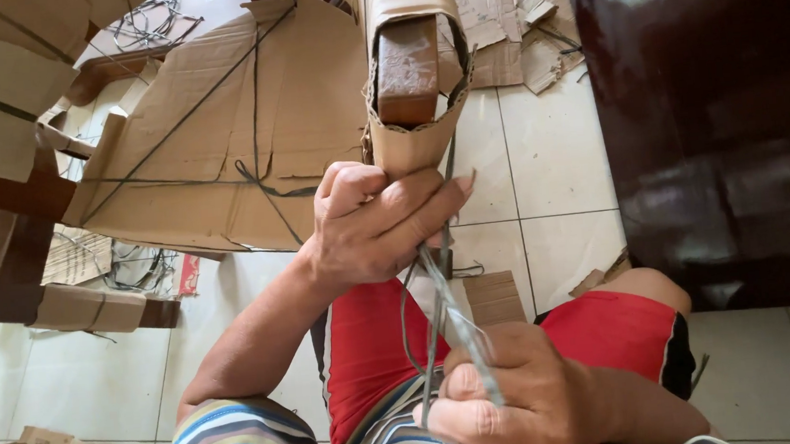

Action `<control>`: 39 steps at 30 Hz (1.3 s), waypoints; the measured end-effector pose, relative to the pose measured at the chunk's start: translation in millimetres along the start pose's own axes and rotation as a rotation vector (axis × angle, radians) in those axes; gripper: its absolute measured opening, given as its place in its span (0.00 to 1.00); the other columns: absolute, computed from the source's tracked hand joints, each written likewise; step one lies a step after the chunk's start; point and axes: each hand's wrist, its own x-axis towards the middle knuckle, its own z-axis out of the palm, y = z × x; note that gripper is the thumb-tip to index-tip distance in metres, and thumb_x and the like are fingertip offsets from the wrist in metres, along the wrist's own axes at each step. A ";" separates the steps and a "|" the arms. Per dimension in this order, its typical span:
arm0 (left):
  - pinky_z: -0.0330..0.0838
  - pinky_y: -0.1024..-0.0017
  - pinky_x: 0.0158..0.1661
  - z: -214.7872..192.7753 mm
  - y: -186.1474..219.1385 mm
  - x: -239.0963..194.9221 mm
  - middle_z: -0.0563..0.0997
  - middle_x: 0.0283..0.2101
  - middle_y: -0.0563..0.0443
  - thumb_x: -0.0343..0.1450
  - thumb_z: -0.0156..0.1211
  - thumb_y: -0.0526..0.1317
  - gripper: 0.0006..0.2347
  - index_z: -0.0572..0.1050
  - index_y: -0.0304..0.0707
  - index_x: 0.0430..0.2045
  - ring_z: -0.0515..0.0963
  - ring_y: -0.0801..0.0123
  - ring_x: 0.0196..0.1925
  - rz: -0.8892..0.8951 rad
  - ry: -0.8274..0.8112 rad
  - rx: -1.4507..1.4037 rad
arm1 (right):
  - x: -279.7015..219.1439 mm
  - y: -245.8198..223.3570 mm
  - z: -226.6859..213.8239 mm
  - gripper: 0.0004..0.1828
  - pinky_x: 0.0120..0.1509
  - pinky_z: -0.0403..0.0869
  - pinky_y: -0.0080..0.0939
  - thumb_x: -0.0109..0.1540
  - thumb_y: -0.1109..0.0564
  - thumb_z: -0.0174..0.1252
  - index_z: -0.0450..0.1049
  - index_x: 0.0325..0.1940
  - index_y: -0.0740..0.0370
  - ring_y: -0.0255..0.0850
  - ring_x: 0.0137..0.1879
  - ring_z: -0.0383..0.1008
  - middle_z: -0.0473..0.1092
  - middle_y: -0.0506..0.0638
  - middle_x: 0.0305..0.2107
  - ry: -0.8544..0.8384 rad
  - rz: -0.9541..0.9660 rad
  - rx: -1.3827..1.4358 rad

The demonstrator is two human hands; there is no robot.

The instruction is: Wrapping the legs and frame of a wooden chair with cardboard and securing it with plastic ties for protection.

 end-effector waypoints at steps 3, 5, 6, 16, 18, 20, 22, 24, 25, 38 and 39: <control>0.63 0.76 0.35 3.0 -1.7 -3.4 0.81 0.36 0.67 0.82 0.39 0.48 0.16 0.81 0.52 0.38 0.64 0.72 0.38 0.010 0.005 0.020 | -3.0 2.4 4.8 0.07 0.33 0.73 0.44 0.69 0.63 0.52 0.73 0.39 0.69 0.44 0.27 0.70 0.66 0.53 0.25 -0.023 0.008 0.121; 0.64 0.75 0.38 9.5 -2.1 -12.1 0.76 0.31 0.66 0.82 0.32 0.48 0.20 0.82 0.57 0.39 0.64 0.71 0.39 0.003 0.039 0.062 | -5.6 3.5 9.9 0.07 0.32 0.67 0.43 0.69 0.63 0.52 0.72 0.38 0.68 0.43 0.27 0.67 0.67 0.53 0.25 -0.116 0.070 0.162; 0.64 0.75 0.38 8.3 -2.0 -10.5 0.76 0.31 0.66 0.82 0.32 0.48 0.20 0.82 0.57 0.39 0.64 0.71 0.39 0.001 0.038 0.065 | -6.7 7.0 8.4 0.07 0.32 0.67 0.43 0.69 0.63 0.52 0.72 0.38 0.68 0.43 0.27 0.67 0.67 0.53 0.25 -0.118 0.068 0.164; 0.63 0.72 0.35 3.3 -9.5 -9.8 0.75 0.32 0.59 0.81 0.40 0.49 0.18 0.78 0.47 0.29 0.65 0.66 0.37 -0.034 0.030 -0.105 | -39.9 38.8 3.5 0.18 0.43 0.73 0.43 0.64 0.49 0.60 0.66 0.52 0.61 0.46 0.38 0.71 0.71 0.58 0.36 0.363 0.385 -0.206; 0.64 0.72 0.34 0.8 -11.5 -6.4 0.74 0.32 0.59 0.81 0.39 0.49 0.18 0.78 0.46 0.28 0.64 0.66 0.37 -0.035 0.021 -0.106 | -16.9 31.9 3.4 0.25 0.46 0.76 0.45 0.63 0.46 0.66 0.62 0.57 0.52 0.47 0.41 0.73 0.70 0.57 0.40 0.214 0.329 -0.175; 0.63 0.73 0.34 -3.0 -14.1 -3.6 0.72 0.30 0.58 0.82 0.40 0.47 0.17 0.75 0.46 0.26 0.62 0.66 0.35 -0.014 0.007 -0.130 | 17.0 25.3 0.1 0.06 0.39 0.75 0.40 0.64 0.56 0.57 0.78 0.40 0.58 0.45 0.34 0.71 0.68 0.50 0.28 0.163 0.273 -0.275; 0.63 0.73 0.33 -3.9 -17.5 -5.3 0.72 0.31 0.57 0.82 0.41 0.46 0.16 0.74 0.45 0.26 0.62 0.65 0.35 -0.004 0.001 -0.148 | 4.0 35.5 3.0 0.10 0.40 0.79 0.40 0.66 0.53 0.53 0.76 0.37 0.58 0.43 0.32 0.73 0.71 0.51 0.29 0.252 0.232 -0.269; 0.63 0.73 0.33 -5.1 -19.1 -7.2 0.72 0.31 0.56 0.82 0.42 0.46 0.16 0.73 0.44 0.26 0.63 0.65 0.35 0.002 -0.006 -0.166 | -3.6 45.2 9.5 0.15 0.40 0.82 0.41 0.68 0.50 0.48 0.74 0.35 0.59 0.42 0.31 0.76 0.75 0.52 0.30 0.340 0.192 -0.260; 0.66 0.73 0.35 -6.0 -19.6 -8.2 0.72 0.31 0.55 0.81 0.44 0.45 0.15 0.73 0.43 0.26 0.63 0.64 0.36 -0.004 -0.002 -0.196 | -4.3 49.7 15.1 0.15 0.36 0.79 0.39 0.71 0.53 0.45 0.71 0.36 0.60 0.41 0.28 0.73 0.72 0.51 0.27 0.493 0.181 -0.196; 0.62 0.72 0.31 -17.2 9.6 -13.3 0.67 0.24 0.58 0.78 0.61 0.47 0.11 0.74 0.39 0.31 0.68 0.72 0.23 -0.305 -0.082 -0.152 | -19.0 69.2 16.3 0.18 0.32 0.74 0.40 0.76 0.51 0.45 0.67 0.35 0.61 0.40 0.26 0.70 0.70 0.47 0.27 0.808 0.161 -0.116; 0.62 0.72 0.31 -17.4 14.1 -15.2 0.67 0.24 0.58 0.78 0.61 0.47 0.11 0.74 0.39 0.31 0.68 0.72 0.23 -0.303 -0.083 -0.148 | -21.6 68.0 17.4 0.18 0.32 0.74 0.40 0.76 0.51 0.45 0.67 0.35 0.61 0.40 0.26 0.70 0.70 0.47 0.27 0.810 0.159 -0.113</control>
